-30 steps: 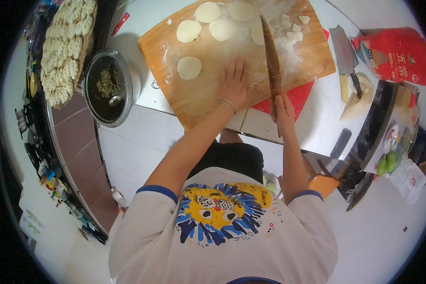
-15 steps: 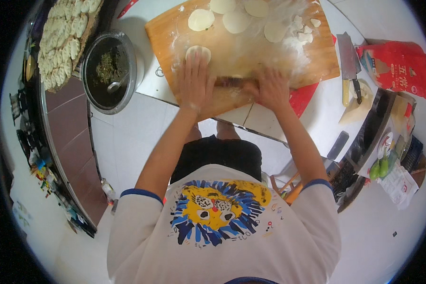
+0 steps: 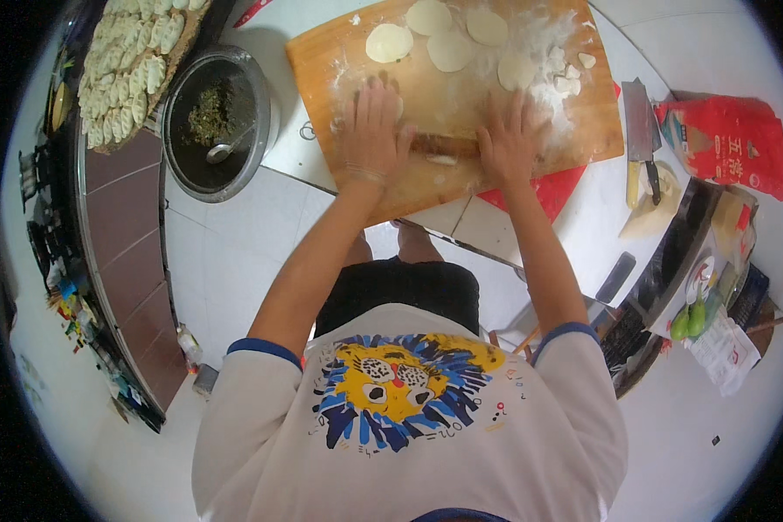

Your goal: The person uses a wooden rolling pin to flatten small balls of dough into thin, round discs on a floured wooden board. They repeatedly roll, rotate, and reposition the dough pieces to achieve a uniform shape. A tray of prepared dumplings and a bowl of filling are visible nearby.

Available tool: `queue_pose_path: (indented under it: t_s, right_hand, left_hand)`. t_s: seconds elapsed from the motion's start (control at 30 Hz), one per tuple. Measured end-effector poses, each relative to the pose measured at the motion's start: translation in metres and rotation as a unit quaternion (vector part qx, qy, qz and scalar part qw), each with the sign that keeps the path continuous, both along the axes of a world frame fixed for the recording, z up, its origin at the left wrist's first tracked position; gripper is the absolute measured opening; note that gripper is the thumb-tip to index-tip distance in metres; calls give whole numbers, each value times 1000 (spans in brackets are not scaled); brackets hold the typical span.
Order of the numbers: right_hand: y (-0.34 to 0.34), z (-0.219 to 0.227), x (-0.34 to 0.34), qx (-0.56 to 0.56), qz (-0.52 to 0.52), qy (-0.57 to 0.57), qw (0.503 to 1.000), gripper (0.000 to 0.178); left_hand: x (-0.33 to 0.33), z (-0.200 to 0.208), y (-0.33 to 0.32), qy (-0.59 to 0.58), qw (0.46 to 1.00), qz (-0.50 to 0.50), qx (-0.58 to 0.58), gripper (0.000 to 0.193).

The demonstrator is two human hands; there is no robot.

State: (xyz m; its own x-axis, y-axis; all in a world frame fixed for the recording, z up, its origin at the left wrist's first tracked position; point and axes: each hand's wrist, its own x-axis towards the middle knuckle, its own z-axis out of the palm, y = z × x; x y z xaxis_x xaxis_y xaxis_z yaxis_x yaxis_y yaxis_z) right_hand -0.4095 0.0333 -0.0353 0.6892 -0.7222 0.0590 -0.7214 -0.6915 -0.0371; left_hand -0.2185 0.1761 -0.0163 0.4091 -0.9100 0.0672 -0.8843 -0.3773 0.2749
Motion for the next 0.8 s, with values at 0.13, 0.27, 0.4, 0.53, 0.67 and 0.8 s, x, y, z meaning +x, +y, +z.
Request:
queue_pose_path:
  t_s: [0.13,0.27,0.4,0.53,0.67,0.8]
  right_hand:
    - [47,11,-42,60,39,-55,996,60]
    - [31,16,-45,196,102,8,975,47]
    - [26,28,-48,240,-20,-121,963,37]
    - [30,29,-61,256,-92,-239,932,36]
    - [19,26,-77,220,-76,-262,936,34]
    - [1,23,-95,180,16,-134,975,37]
  left_hand:
    - [-31,1,55,76,996,-51,22,67]
    - [-19,2,33,8,999,-5,-40,66]
    - [-35,21,31,86,992,53,-77,53]
    - [-73,12,7,165,983,51,62,40]
    - [-77,-13,-7,163,981,-106,8,47]
    - [-62,-9,33,170,971,-105,-127,58]
